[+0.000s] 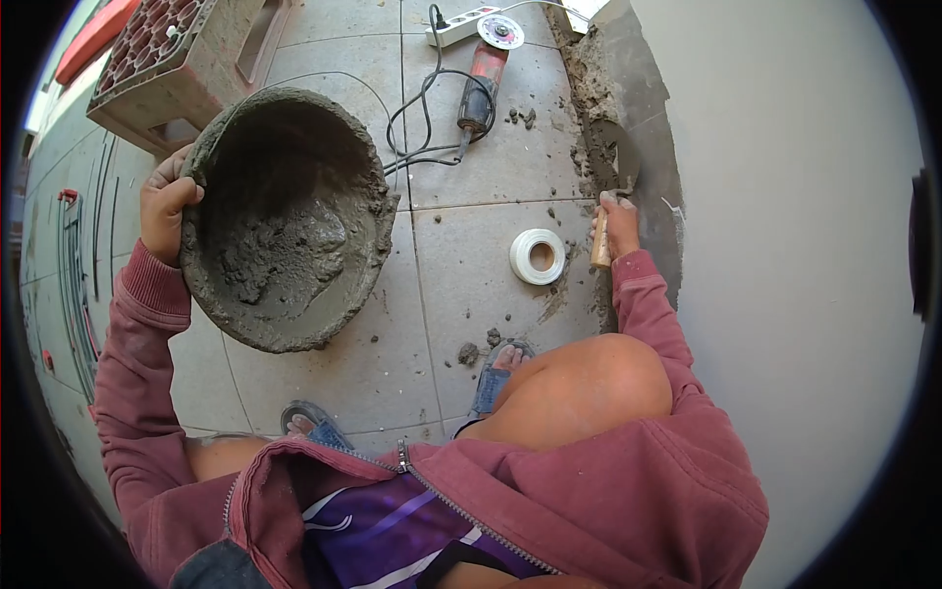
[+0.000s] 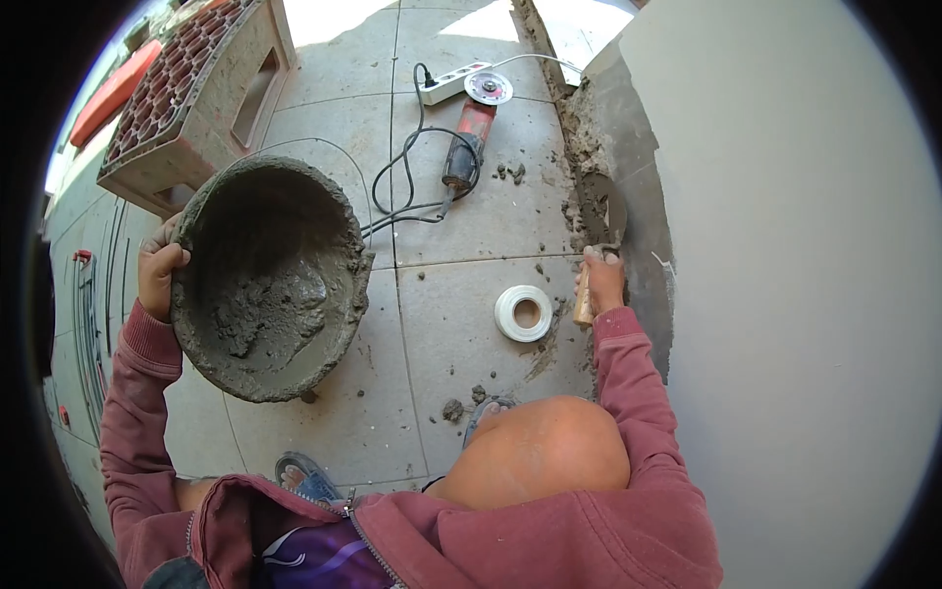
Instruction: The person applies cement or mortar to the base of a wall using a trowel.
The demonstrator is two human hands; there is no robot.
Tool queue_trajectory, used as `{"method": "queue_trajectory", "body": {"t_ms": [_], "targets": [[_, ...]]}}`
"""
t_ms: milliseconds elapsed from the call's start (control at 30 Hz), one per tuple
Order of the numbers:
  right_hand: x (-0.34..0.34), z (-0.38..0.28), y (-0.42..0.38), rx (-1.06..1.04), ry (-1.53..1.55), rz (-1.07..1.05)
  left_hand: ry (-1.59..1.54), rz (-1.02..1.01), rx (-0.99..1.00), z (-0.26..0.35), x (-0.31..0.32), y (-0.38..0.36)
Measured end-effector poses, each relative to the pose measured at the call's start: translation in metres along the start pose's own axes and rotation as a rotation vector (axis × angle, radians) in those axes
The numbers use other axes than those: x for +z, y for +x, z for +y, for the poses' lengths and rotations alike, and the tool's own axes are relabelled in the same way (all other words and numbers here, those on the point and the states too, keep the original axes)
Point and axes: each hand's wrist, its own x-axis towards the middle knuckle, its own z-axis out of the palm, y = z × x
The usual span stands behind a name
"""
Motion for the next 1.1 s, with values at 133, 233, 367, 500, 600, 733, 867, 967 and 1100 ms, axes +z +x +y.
{"method": "queue_trajectory", "body": {"t_ms": [133,233,367,500,600,733,867,967,1100], "targets": [[-0.004,0.057,0.016,-0.326,-0.592,0.089,-0.038,-0.017,-0.008,-0.005,-0.005,0.002],[0.007,0.062,0.004,-0.035,-0.590,-0.067,-0.052,-0.048,0.001,-0.006,-0.008,0.003],[0.013,0.082,0.040,-0.081,-0.592,0.024,-0.041,-0.057,-0.001,-0.005,-0.004,0.004],[0.014,0.035,0.032,0.131,-0.095,0.044,-0.107,-0.013,-0.018,0.001,0.011,-0.001],[0.002,0.043,0.017,0.086,-0.048,0.051,-0.008,-0.028,-0.022,-0.003,-0.009,0.002],[0.007,0.058,0.022,-0.115,-0.421,0.070,-0.056,-0.049,-0.030,0.000,0.003,0.001],[0.010,0.083,0.092,-0.154,-0.700,0.097,-0.111,-0.086,-0.011,0.001,0.011,0.003],[0.033,0.020,0.054,0.039,-0.319,0.085,-0.027,-0.083,-0.009,-0.009,-0.006,0.007],[0.034,0.004,0.059,0.100,-0.053,0.035,-0.033,-0.059,0.005,0.000,0.014,0.002]]}}
